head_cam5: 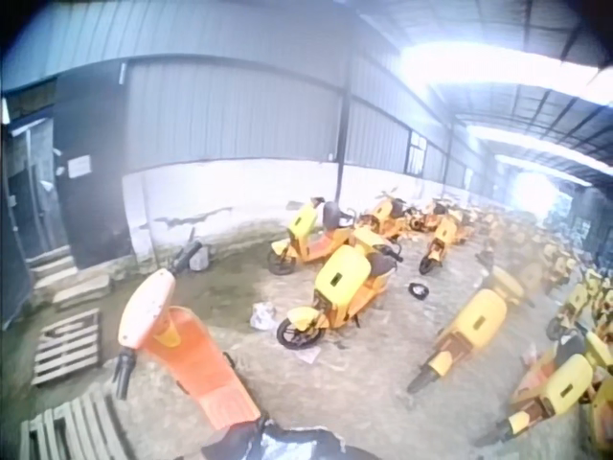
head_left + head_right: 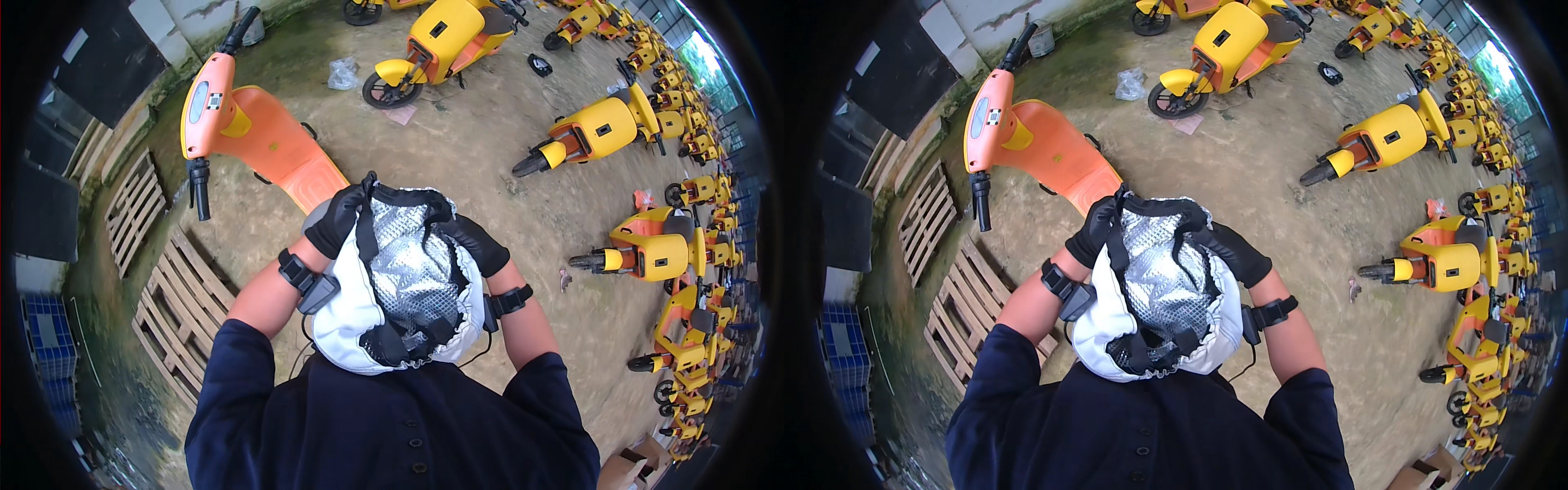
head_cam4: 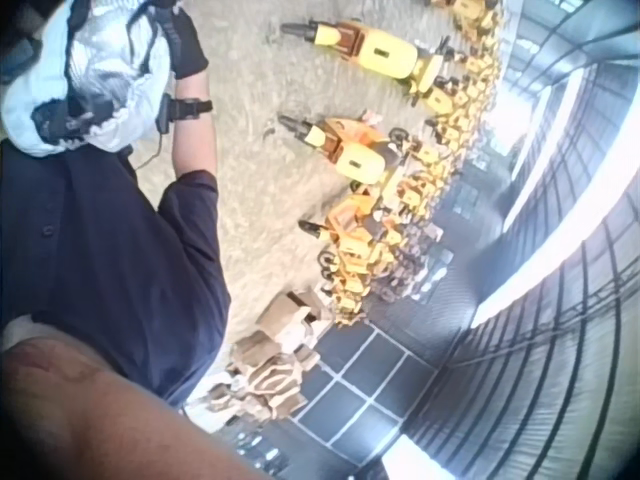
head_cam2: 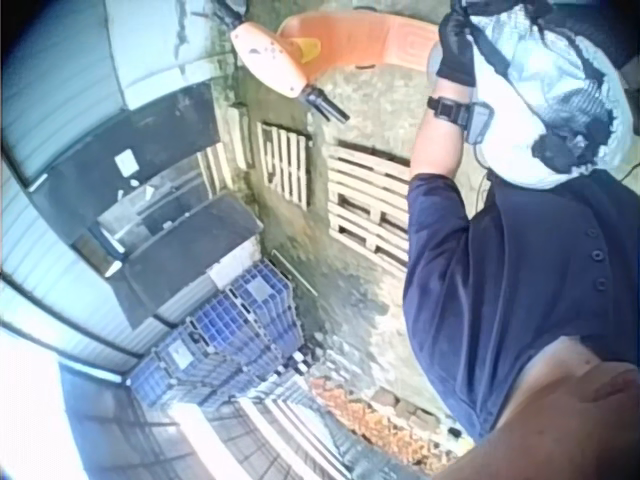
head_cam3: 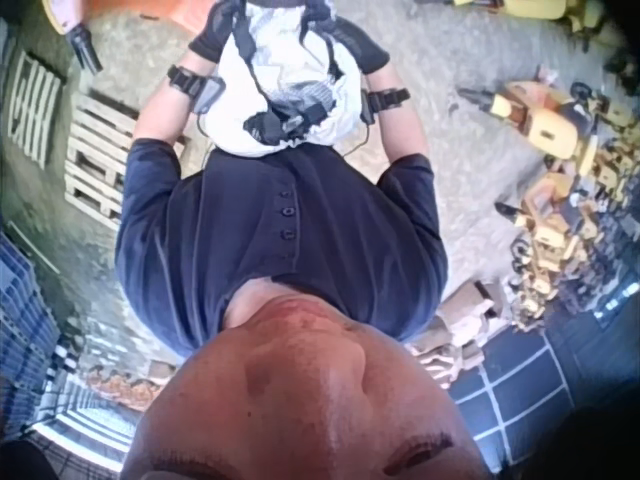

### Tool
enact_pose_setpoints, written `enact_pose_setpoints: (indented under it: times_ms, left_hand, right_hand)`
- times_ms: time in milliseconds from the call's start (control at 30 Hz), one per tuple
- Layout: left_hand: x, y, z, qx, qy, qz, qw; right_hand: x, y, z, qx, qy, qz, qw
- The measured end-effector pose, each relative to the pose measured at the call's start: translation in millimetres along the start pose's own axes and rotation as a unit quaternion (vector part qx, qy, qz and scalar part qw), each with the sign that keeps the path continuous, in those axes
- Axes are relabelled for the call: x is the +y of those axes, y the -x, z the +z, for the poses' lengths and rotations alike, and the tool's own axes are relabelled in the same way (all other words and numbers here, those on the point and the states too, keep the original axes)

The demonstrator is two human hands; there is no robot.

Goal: The person manipulates the seat components and internal battery compartment of multiple electric scooters, handling a grey seat cushion and securing a protective silver cover.

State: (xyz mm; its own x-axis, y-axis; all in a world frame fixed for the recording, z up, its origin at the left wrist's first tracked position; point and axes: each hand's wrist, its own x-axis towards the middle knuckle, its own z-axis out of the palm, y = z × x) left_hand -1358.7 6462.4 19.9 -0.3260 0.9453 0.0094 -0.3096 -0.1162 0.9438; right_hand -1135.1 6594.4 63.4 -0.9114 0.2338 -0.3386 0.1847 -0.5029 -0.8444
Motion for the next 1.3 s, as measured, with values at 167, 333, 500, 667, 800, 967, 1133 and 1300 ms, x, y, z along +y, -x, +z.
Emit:
enact_pose_setpoints:
  times_ms: [167, 333, 500, 667, 800, 967, 1133, 1300]
  left_hand:
    - [-23, -12, -8, -0.029, 0.114, 0.111, 0.987]
    - [57, 2, 25, 0.020, -0.113, 0.056, 0.992]
    - [57, 8, 33, 0.012, -0.037, 0.027, 0.999]
    - [38, 17, 23, 0.034, -0.289, 0.280, 0.915]
    - [15, 37, 14, -0.018, -0.208, 0.173, 0.962]
    - [-24, 37, -31, 0.024, -0.099, 0.136, 0.985]
    - [-34, 29, -50, 0.120, 0.265, 0.004, 0.957]
    - [-45, 20, -47, 0.000, -0.182, -0.150, 0.972]
  right_hand:
    - [-13, -9, 10, 0.019, 0.234, -0.077, 0.969]
    - [-30, 31, 5, 0.239, 0.537, -0.170, 0.791]
    - [22, 11, 22, 0.327, 0.525, -0.232, 0.751]
    - [45, -16, -13, 0.421, 0.480, -0.272, 0.720]
    - [28, -15, -8, 0.383, 0.550, -0.362, 0.648]
    - [15, -4, -27, 0.258, 0.213, -0.240, 0.911]
    - [28, 10, -40, 0.072, 0.149, -0.309, 0.937]
    - [-7, 24, -12, -0.047, -0.009, -0.102, 0.994]
